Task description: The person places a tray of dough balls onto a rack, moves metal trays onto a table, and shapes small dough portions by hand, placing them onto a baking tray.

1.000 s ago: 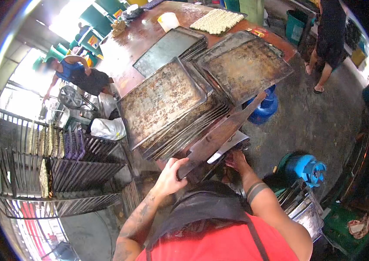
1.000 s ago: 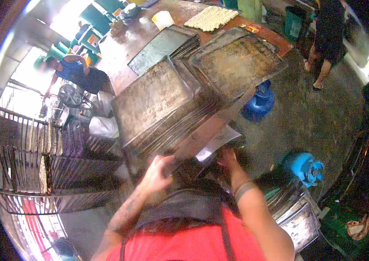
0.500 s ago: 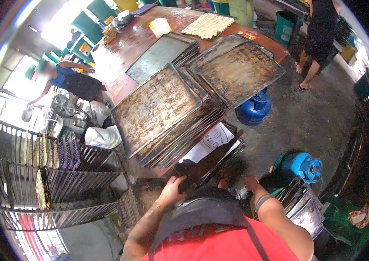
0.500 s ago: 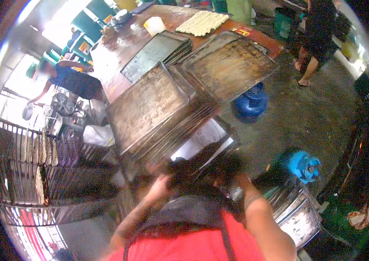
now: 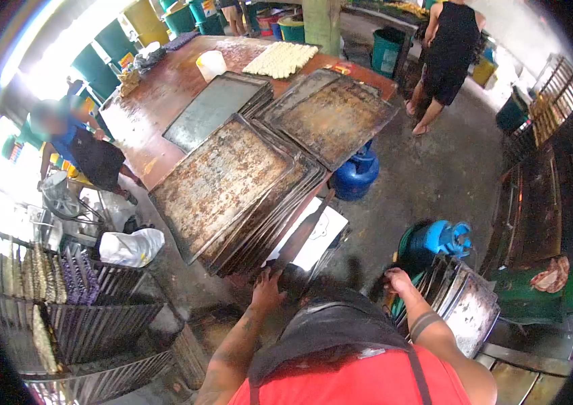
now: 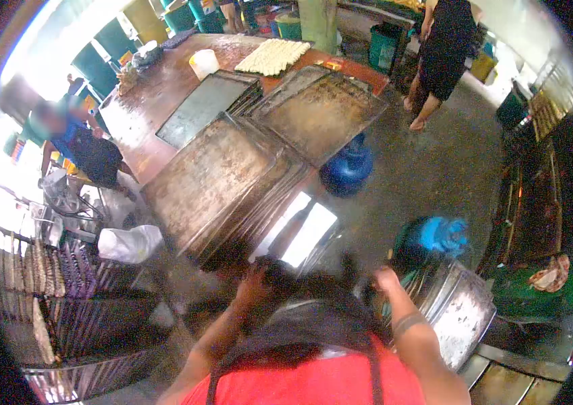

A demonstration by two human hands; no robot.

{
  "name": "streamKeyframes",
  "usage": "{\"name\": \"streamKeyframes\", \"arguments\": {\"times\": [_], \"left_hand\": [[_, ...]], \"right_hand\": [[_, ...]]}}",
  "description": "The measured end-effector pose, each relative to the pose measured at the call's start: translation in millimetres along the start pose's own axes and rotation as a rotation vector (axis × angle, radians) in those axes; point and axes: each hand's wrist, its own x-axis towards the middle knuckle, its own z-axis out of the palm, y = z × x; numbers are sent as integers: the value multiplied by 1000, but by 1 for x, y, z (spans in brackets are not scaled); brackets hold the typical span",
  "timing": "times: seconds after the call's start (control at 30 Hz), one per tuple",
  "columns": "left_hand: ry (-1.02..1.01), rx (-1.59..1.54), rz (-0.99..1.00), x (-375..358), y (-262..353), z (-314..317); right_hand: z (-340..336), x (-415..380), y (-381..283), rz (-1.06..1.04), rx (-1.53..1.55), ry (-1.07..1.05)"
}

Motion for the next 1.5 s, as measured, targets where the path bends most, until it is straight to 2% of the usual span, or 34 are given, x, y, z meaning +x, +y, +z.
{"name": "streamKeyframes", "arguments": {"times": [0.1, 0.17, 0.23, 0.3, 0.37, 0.43, 0.47, 0.57, 0.67, 0.77, 0.8, 0.83, 0.9, 0.93, 1.0, 1.1, 1.17, 1.2, 1.3, 1.33, 1.43, 1.47, 1.5], "left_hand": [[-139, -299, 9, 6, -22, 35], [-249, -534, -35, 15, -8, 37], [-341, -743, -118, 21, 16, 16], [-350, -730, -88, 34, 14, 18], [-342, -728, -49, 60, 13, 26], [-354, -819, -127, 82, 40, -3], [-360, -865, -165, 95, 58, -23], [-351, -1012, -135, 142, 110, -59], [-217, -981, -105, 207, 161, -63], [-151, -1343, -395, 274, 210, -64], [-119, -1423, -521, 284, 249, -106], [-75, -1596, -616, 304, 258, -101], [27, -1938, -793, 336, 264, -83], [179, -2012, -843, 345, 288, -107], [268, -2189, -869, 360, 291, -101], [393, -2312, -957, 367, 310, -121], [461, -2360, -997, 369, 320, -135], [387, -2392, -888, 366, 315, -129], [380, -2094, -651, 358, 348, -150], [431, -1992, -640, 354, 365, -164], [283, -2036, -401, 333, 366, -186], [356, -2016, -532, 317, 372, -198], [476, -1946, -499, 299, 366, -199]], "right_hand": [[1, -66, -56, 173, 215, 13], [-9, -86, -82, 201, 251, 29], [-17, -60, -73, 188, 232, 2], [-30, -30, -78, 172, 186, -58], [-34, -15, -128, 175, 296, -19], [-48, 10, -170, 124, 381, -39], [-51, 63, -154, -92, 259, 46], [-101, 108, -242, -126, 496, -23], [-161, 179, -318, -298, 640, 19], [-225, 234, -395, -288, 949, 43], [-246, 262, -413, -187, 1066, 6], [-266, 294, -420, -198, 1165, -29], [-287, 326, -451, -270, 1222, 8], [-293, 321, -466, -221, 1185, -30], [-307, 310, -488, -132, 1113, -95], [-334, 362, -442, -100, 961, -177], [-362, 329, -430, -108, 972, -275], [-378, 309, -425, -144, 949, -275], [-419, 272, -393, -250, 840, -328], [-426, 268, -378, -250, 835, -331], [-429, 248, -356, -261, 839, -343], [-420, 236, -356, -263, 837, -369], [-411, 224, -360, -265, 835, -395]]}}
